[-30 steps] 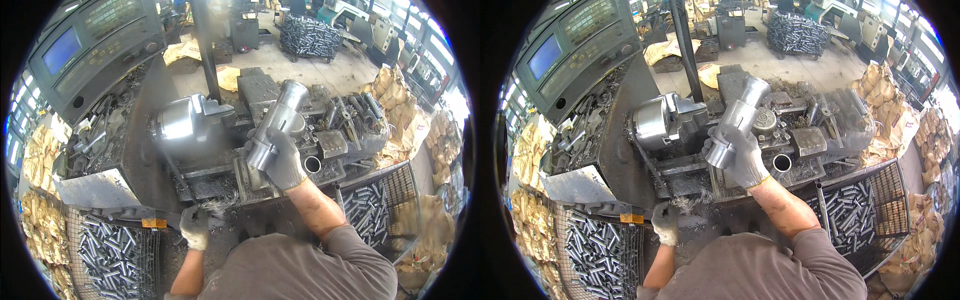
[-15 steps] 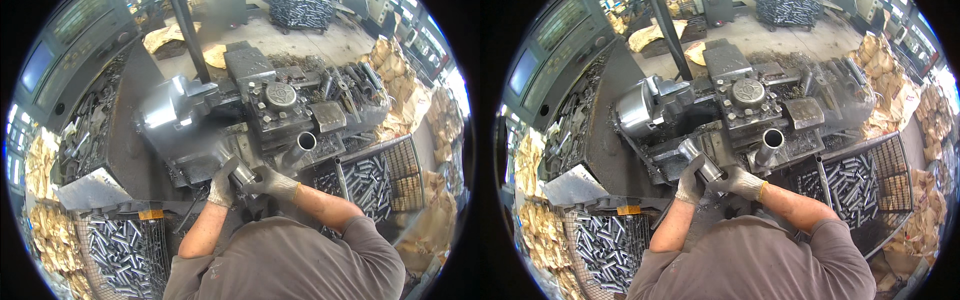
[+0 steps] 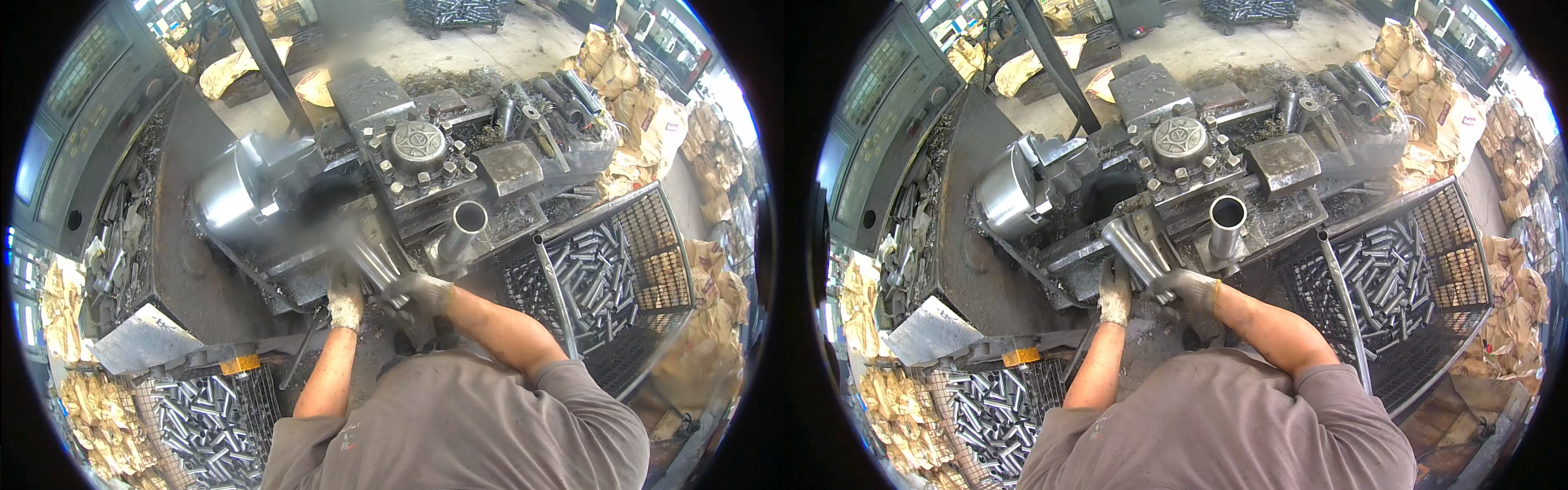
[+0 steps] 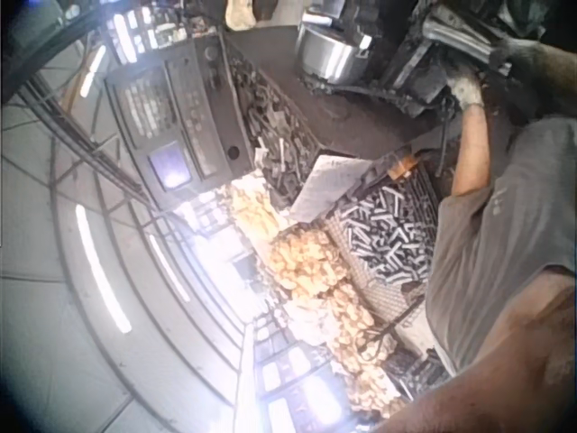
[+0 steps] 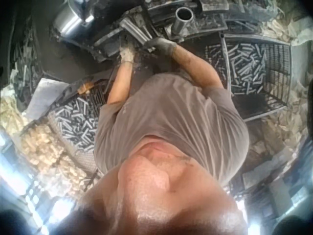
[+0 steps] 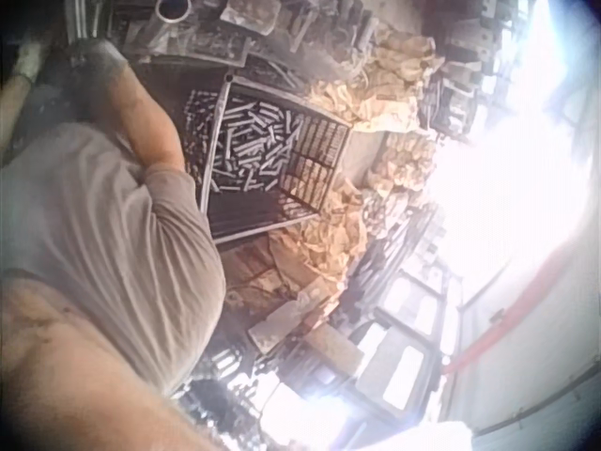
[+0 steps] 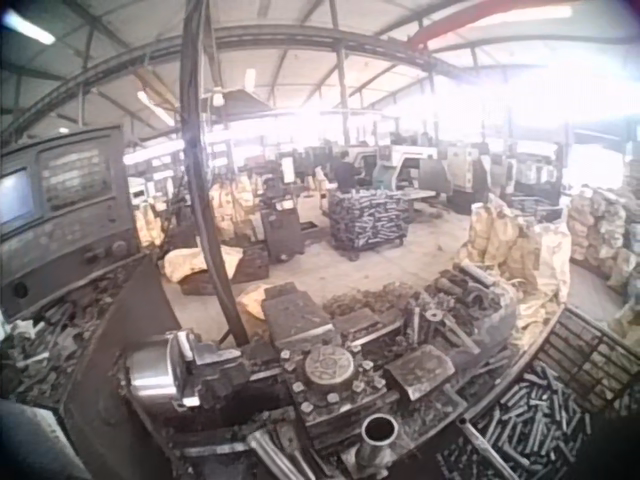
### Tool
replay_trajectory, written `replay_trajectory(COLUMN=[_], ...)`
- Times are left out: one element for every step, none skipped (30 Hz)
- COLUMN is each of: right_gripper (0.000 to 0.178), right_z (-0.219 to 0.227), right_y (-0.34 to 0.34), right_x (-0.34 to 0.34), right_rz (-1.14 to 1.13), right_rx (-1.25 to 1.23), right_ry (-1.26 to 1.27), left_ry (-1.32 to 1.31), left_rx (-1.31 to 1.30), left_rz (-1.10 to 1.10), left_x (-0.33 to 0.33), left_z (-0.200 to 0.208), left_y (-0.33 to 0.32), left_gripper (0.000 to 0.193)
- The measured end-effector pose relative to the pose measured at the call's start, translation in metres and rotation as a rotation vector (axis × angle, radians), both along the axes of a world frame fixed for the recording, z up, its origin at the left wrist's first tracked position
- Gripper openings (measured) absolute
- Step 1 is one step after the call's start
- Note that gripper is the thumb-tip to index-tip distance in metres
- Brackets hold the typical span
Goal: The person operates a metal turning lathe, repeatedly loading hollow metal tubes into the chuck, securing them, and then removing the processed parts. The finished pieces are placed into a wire basket nearby.
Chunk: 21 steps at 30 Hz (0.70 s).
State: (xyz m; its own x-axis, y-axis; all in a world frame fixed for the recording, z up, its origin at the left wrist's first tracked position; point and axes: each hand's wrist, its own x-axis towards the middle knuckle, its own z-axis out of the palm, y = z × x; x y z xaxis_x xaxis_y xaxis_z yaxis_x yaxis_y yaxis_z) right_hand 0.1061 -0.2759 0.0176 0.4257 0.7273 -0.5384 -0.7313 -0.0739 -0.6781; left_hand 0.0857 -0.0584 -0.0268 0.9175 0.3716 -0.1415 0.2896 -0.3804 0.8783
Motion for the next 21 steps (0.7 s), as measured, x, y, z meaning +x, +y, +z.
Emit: replay_trajectory(right_gripper=[0.042,0.044,0.054,0.052,0.05,0.052,0.053,0.049,0.048,0.057,0.063,0.069,0.08,0.085,0.086,0.075,0.069,0.063,0.058,0.052,0.047], right_z=[0.009,0.019,0.032,0.036,0.079,0.095,0.094,0.12,0.1,0.092,0.086,0.077,0.053,0.102,0.098,0.104,0.099,0.09,0.103,0.118,0.117], right_y=[-0.015,-0.033,-0.06,-0.104,-0.137,-0.177,-0.232,-0.262,-0.317,-0.336,-0.335,-0.336,-0.308,-0.218,-0.177,-0.132,-0.097,-0.073,-0.056,-0.045,-0.044], right_x=[0.002,0.0,-0.011,-0.024,-0.033,-0.055,-0.078,-0.091,-0.112,-0.114,-0.111,-0.101,-0.077,-0.042,-0.025,-0.006,0.014,0.024,0.02,0.016,0.003], right_rz=[0.122,0.249,0.293,0.356,0.566,0.471,0.427,0.321,0.224,0.33,0.195,0.05,-0.297,-0.444,-0.455,-0.486,-0.375,-0.268,-0.191,-0.112,-0.006], right_rx=[-0.184,-0.367,-0.478,-0.487,-0.707,-0.83,-0.995,-1.067,-1.259,-1.678,-1.747,-1.807,-1.596,-1.218,-1.079,-0.875,-1.022,-1.166,-1.094,-1.028,-0.709], right_ry=[-0.305,-0.609,-0.902,-0.979,-0.859,-0.827,-0.79,-0.732,-0.677,-0.582,-0.68,-0.787,-1.017,-0.85,-1.027,-1.035,-0.999,-0.957,-1.042,-1.141,-1.637], left_ry=[0.043,0.087,0.032,-0.024,-0.043,-0.068,-0.094,-0.121,-0.084,-0.063,-0.059,-0.06,-0.179,-0.111,-0.09,-0.078,-0.065,-0.047,-0.047,-0.018,0.056], left_rx=[0.016,0.031,0.142,0.245,0.31,0.368,0.266,0.166,-0.035,-0.349,-0.703,-1.052,-1.203,-1.628,-1.613,-1.593,-1.706,-1.814,-1.917,-2.107,-1.984], left_rz=[-0.012,-0.02,-0.051,-0.089,-0.075,-0.065,-0.091,-0.115,-0.072,-0.01,-0.04,-0.07,-0.183,-0.022,-0.034,-0.035,-0.125,-0.223,-0.325,-0.345,-0.278], left_x=[0.001,0.0,-0.002,-0.001,-0.002,-0.002,-0.001,0.0,-0.007,-0.014,-0.019,-0.022,-0.026,-0.035,-0.034,-0.038,-0.045,-0.052,-0.056,-0.059,-0.065], left_z=[0.001,0.003,0.008,0.011,0.009,0.007,0.001,-0.007,0.011,-0.011,-0.007,0.003,0.003,-0.023,0.014,0.053,0.053,0.049,0.049,0.051,0.053], left_y=[0.002,0.004,0.006,0.004,0.005,0.005,0.014,0.025,0.025,0.039,0.047,0.051,0.048,0.063,0.05,0.034,0.032,0.032,0.034,0.028,0.023], left_gripper=[0.045,0.045,0.045,0.045,0.043,0.041,0.037,0.035,0.033,0.033,0.034,0.034,0.037,0.051,0.059,0.066,0.071,0.076,0.082,0.09,0.091])
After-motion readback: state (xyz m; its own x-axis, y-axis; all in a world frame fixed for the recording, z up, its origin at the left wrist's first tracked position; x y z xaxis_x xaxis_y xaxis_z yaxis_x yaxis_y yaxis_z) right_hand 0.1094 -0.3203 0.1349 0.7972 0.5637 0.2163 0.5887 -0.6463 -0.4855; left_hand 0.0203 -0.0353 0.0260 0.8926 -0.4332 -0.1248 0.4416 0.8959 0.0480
